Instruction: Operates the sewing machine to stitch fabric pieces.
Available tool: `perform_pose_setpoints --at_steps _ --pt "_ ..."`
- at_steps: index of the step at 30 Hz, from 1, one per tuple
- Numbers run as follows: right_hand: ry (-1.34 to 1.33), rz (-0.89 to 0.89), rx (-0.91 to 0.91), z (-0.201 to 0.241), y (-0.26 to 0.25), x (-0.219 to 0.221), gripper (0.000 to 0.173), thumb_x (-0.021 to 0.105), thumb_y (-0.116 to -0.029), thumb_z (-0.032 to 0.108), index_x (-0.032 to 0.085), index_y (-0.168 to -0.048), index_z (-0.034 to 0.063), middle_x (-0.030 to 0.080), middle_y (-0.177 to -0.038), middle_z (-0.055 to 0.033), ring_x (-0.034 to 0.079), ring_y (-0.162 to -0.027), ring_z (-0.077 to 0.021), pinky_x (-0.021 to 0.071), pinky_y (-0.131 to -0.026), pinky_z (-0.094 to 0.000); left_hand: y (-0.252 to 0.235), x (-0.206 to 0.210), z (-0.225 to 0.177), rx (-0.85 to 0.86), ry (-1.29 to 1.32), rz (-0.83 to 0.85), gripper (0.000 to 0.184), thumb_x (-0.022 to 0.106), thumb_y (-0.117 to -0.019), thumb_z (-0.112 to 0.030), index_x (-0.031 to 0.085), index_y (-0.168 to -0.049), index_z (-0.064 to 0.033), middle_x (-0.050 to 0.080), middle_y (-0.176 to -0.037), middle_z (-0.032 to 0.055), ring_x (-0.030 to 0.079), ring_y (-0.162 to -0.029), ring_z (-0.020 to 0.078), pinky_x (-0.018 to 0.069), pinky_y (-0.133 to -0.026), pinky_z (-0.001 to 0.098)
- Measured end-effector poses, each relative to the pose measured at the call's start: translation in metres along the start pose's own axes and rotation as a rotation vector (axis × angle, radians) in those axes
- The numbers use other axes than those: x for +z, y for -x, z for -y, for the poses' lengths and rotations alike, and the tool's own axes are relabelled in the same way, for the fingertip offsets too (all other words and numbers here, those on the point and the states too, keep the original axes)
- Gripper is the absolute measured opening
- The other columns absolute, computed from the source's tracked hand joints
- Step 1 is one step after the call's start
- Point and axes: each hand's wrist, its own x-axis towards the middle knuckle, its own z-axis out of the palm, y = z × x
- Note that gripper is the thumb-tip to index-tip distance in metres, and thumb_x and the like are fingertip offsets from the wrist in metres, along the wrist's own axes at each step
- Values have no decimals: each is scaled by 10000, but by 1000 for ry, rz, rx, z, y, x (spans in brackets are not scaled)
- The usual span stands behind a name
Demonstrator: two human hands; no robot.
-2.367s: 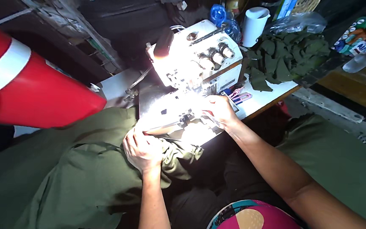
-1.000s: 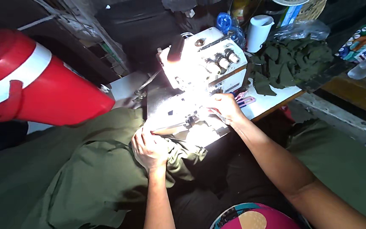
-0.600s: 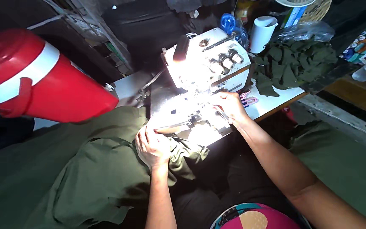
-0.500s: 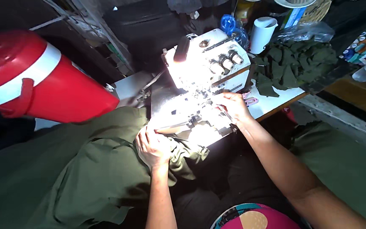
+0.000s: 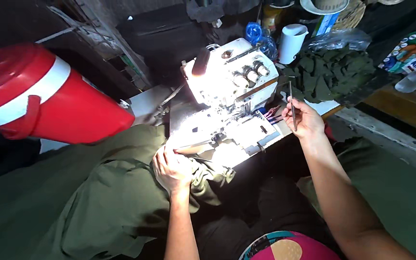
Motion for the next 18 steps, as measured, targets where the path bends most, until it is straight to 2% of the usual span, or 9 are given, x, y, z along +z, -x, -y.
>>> perform_pose_setpoints --at_steps 5,7,9,10,12,14,15,16,18 --pt "114 98 -84 0 9 -8 170 506 -1035 43 676 -1027 37 688 -781 -26 677 -650 -97 606 -651 -232 1 0 4 -22 140 -44 296 525 -959 -93 718 -1129 54 703 -1140 252 660 -1135 395 492 -1017 455" --pt "347 317 -240 1 24 -14 224 520 -994 10 738 -984 57 721 -797 -6 641 -623 -58 566 -610 -206 -2 -10 -4 -46 351 -134 263 559 -952 -60 712 -1102 92 685 -1130 267 649 -1125 338 497 -1018 368" --pt "550 599 -449 5 41 -14 164 659 -904 55 796 -961 126 743 -820 41 574 -551 12 487 -498 -154 -11 -33 -28 4 573 -139 305 538 -959 -82 673 -1142 121 656 -1205 276 617 -1189 298 480 -1045 355" --pt "617 734 -533 7 52 -12 110 728 -876 90 795 -952 133 732 -837 57 571 -582 23 491 -518 -149 -16 -47 -44 67 710 -80 335 532 -984 -122 649 -1209 98 628 -1282 239 575 -1265 264 457 -1088 361" --pt "707 943 -637 11 71 -7 85 770 -864 101 787 -946 86 726 -851 43 632 -732 4 548 -668 -169 -26 -74 -79 225 871 161 420 510 -1062 -288 567 -1395 -37 555 -1455 96 479 -1395 146 415 -1156 340" --pt "759 1040 -683 13 81 -2 98 750 -866 66 790 -951 41 722 -844 16 644 -787 -8 553 -715 -166 -39 -87 -108 387 979 365 408 498 -1066 -258 568 -1412 -53 579 -1460 80 483 -1408 150 423 -1159 348" --pt "769 1052 -694 13 83 0 97 742 -869 56 789 -950 33 714 -839 10 640 -783 -7 549 -703 -156 -43 -87 -116 445 1018 432 362 494 -1065 -206 614 -1365 -45 638 -1390 81 547 -1350 153 465 -1122 343" --pt "769 1046 -699 14 82 0 91 738 -871 50 786 -945 29 705 -833 10 634 -775 -6 545 -695 -153 -46 -84 -121 465 1037 459 297 508 -1058 -157 675 -1277 -44 704 -1250 68 641 -1195 112 531 -1022 290" --pt "771 994 -708 16 76 -1 85 741 -857 53 784 -925 26 710 -822 15 636 -756 -5 547 -684 -159 -45 -76 -121 411 1036 448 215 545 -1031 -91 746 -1077 -30 733 -965 31 672 -875 9 558 -819 171"
